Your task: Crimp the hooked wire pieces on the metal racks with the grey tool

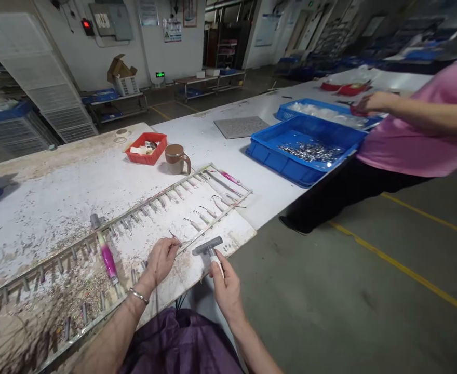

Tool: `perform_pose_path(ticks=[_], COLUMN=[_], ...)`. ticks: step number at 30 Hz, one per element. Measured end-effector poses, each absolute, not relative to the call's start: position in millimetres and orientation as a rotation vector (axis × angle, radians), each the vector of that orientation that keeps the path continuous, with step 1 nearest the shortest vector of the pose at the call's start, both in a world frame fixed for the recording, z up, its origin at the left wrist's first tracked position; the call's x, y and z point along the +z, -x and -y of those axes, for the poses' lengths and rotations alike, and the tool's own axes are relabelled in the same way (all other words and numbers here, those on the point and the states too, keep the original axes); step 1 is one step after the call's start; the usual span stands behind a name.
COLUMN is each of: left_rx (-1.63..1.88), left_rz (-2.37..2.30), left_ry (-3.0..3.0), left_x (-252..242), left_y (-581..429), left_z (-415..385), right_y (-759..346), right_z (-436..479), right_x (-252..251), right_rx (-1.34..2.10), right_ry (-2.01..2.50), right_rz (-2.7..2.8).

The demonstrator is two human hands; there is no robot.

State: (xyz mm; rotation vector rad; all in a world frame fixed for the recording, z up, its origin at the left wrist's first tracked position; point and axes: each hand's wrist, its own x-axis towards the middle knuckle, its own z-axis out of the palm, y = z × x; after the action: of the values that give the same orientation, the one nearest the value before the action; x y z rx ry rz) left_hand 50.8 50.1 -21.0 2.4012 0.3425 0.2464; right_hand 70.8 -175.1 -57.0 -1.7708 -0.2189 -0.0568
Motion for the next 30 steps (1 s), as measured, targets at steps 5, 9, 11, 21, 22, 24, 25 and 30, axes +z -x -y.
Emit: perform_pose_path(ticks=[5, 9, 11, 21, 22, 24, 25, 30], left_rx=[0.246, 0.275, 0.263, 0.252, 0.257, 0.265, 0.269, 0.333], left_rz=[-0.219, -0.179, -0.148, -0.181, -0.168, -0.151, -0.15, -0.158], left_ry=[-2.532, -2.613, -2.639, -2.59, -2.59, -2.591, -2.588, -2.568], left_x=[-30, -32, -30, -32, -33, -34, -35, -41], left_y=[-52, -50, -48, -49, -50, -50, -50, -49], left_z=[-50, -48, -47, -47, -47, -48, -48, -47], right_y=[-74, -75, -75, -91, -91, -89, -88, -89], right_z=[181, 174, 168, 159, 160, 159, 158, 156], right_x=[-39, -21, -18, -8, -7, -9, -11, -5], right_rx=[-0.256, -0.481, -0.593, -0.594, -0.655, -0.749, -0.756, -0.594], right_ry=[1.971, 2.003, 1.977, 2.042, 2.01, 2.008, 2.042, 2.119], right_rz=[0.489, 0.768, 0.853, 0.993, 0.978, 0.989, 1.01, 1.052])
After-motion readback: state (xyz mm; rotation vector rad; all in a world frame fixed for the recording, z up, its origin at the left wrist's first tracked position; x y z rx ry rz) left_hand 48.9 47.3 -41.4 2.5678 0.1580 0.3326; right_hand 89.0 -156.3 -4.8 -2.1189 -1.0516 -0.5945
